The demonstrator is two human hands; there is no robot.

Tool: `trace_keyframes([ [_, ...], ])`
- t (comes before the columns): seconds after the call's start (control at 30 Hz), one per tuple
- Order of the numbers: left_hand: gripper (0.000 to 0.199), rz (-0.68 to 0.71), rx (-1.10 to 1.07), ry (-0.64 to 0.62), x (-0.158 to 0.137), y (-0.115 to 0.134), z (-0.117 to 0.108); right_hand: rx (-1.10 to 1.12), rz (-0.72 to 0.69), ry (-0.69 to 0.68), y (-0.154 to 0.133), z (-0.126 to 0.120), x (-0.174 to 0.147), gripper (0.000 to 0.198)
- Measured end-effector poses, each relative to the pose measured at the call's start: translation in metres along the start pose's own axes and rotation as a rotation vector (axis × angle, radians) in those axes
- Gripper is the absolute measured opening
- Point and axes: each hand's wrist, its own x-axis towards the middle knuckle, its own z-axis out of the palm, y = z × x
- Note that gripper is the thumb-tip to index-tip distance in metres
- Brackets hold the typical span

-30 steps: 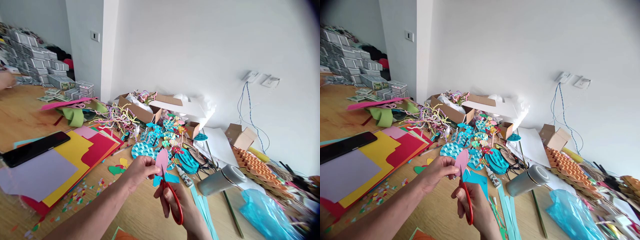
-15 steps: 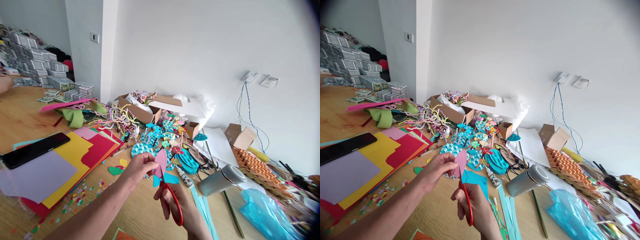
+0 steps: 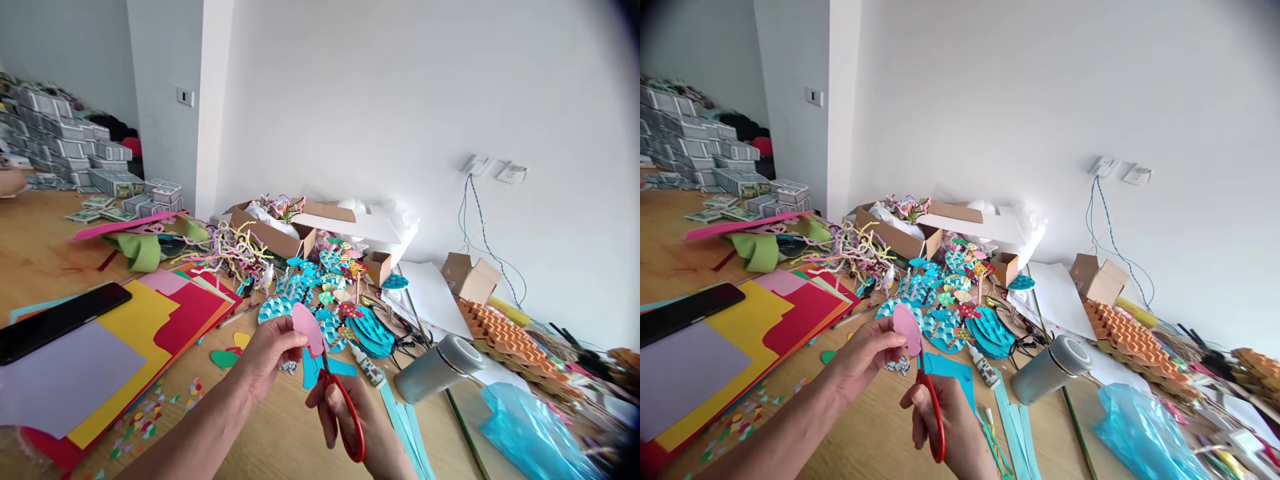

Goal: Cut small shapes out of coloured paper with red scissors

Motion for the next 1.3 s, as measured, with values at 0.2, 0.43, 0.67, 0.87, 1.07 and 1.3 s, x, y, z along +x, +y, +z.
trace_keyframes([
  [0.2, 0.034, -0.036, 0.082, -0.052, -0.002, -0.001, 0.003, 0.006, -0.079, 0.026, 0.000, -0.001, -0.002, 0.065],
  [0.43, 0.025, -0.024, 0.160, -0.043, -0.001, -0.003, -0.001, 0.021, -0.131, -0.003, 0.004, -0.003, -0.002, 0.061],
  [0.67, 0.022, -0.017, 0.187, -0.009, -0.001, -0.003, -0.002, 0.015, -0.117, -0.052, 0.005, -0.004, 0.002, 0.061],
  [0.87, 0.031, -0.047, 0.267, -0.081, -0.001, -0.003, -0.003, 0.001, -0.102, -0.076, 0.009, -0.006, 0.003, 0.060],
  [1.07, 0.025, -0.044, 0.316, -0.080, -0.003, 0.000, -0.001, -0.006, -0.087, -0.087, 0.009, -0.007, 0.003, 0.061],
  [1.3, 0.025, -0.046, 0.305, -0.081, -0.005, 0.003, 0.000, 0.012, -0.109, -0.122, 0.012, -0.008, 0.004, 0.064],
])
